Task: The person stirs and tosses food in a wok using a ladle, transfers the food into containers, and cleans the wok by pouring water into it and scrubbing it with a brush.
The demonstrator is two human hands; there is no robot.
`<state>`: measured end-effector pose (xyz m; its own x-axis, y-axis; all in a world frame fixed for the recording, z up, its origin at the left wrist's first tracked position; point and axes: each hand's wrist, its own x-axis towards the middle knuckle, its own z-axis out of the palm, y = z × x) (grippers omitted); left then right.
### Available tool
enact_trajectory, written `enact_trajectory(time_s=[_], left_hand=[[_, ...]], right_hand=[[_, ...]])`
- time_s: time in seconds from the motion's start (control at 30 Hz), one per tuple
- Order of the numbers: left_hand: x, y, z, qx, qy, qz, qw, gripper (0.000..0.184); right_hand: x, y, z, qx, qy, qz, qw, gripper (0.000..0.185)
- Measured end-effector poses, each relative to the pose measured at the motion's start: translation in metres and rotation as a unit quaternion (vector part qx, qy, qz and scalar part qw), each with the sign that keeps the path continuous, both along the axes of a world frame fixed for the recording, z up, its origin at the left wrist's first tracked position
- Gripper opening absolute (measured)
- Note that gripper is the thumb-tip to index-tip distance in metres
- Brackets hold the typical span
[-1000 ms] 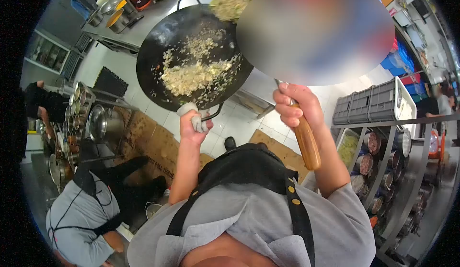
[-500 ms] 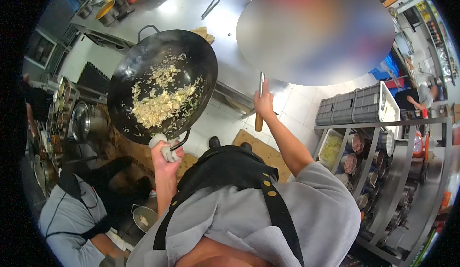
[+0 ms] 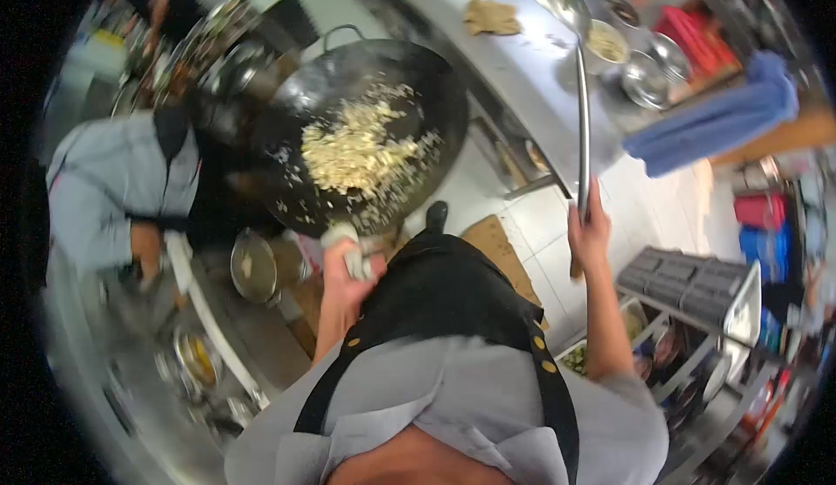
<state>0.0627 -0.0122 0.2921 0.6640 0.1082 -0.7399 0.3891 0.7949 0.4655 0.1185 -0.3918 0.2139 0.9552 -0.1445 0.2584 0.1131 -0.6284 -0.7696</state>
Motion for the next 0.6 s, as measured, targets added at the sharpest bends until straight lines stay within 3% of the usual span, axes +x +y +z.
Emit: enact_trajectory(time_s=[0.03, 0.1, 0.17, 0.23, 0.3, 0.33, 0.4, 0.47, 0.5, 0.57, 0.6], left_hand=[[-0.030, -0.021, 0.022, 0.053, 0.038, -0.006, 0.998, 0.011], [-0.047, -0.024, 0.011, 0.017, 0.016, -0.029, 0.999, 0.011], [-0.035, 0.002, -0.050, -0.050, 0.057, 0.154, 0.985, 0.011], [0.002, 0.040, -0.119, -0.075, 0.103, 0.123, 0.984, 0.012], [0.007, 0.045, -0.132, -0.162, -0.053, 0.020, 0.985, 0.015], [-0.018, 0.038, -0.147, -0.096, 0.038, 0.122, 0.987, 0.011], [-0.073, 0.004, -0.077, -0.067, -0.050, 0.048, 0.995, 0.012], [-0.083, 0.005, -0.091, -0.049, -0.071, 0.104, 0.991, 0.012], [-0.074, 0.023, -0.113, -0.051, -0.001, 0.108, 0.993, 0.011], [-0.011, 0.056, -0.122, -0.068, 0.039, 0.116, 0.990, 0.016], [0.018, 0.065, -0.118, -0.049, 0.030, 0.111, 0.992, 0.016]], right_hand=[[-0.035, 0.002, 0.015, 0.074, 0.100, 0.025, 0.992, 0.059], [-0.069, 0.008, 0.021, 0.164, 0.178, 0.067, 0.968, 0.059], [-0.085, 0.034, 0.012, 0.178, 0.158, 0.133, 0.962, 0.060], [-0.073, 0.059, 0.020, 0.206, 0.201, 0.178, 0.941, 0.058], [-0.080, 0.074, 0.024, 0.178, 0.245, 0.187, 0.934, 0.057], [-0.094, 0.070, 0.019, 0.170, 0.205, 0.203, 0.942, 0.058], [-0.124, 0.060, 0.008, 0.150, 0.122, 0.232, 0.953, 0.060], [-0.133, 0.072, 0.023, 0.189, 0.165, 0.226, 0.941, 0.059], [-0.127, 0.086, 0.036, 0.224, 0.241, 0.215, 0.920, 0.058], [-0.110, 0.112, 0.058, 0.286, 0.328, 0.203, 0.877, 0.058], [-0.110, 0.117, 0.058, 0.307, 0.311, 0.193, 0.878, 0.059]])
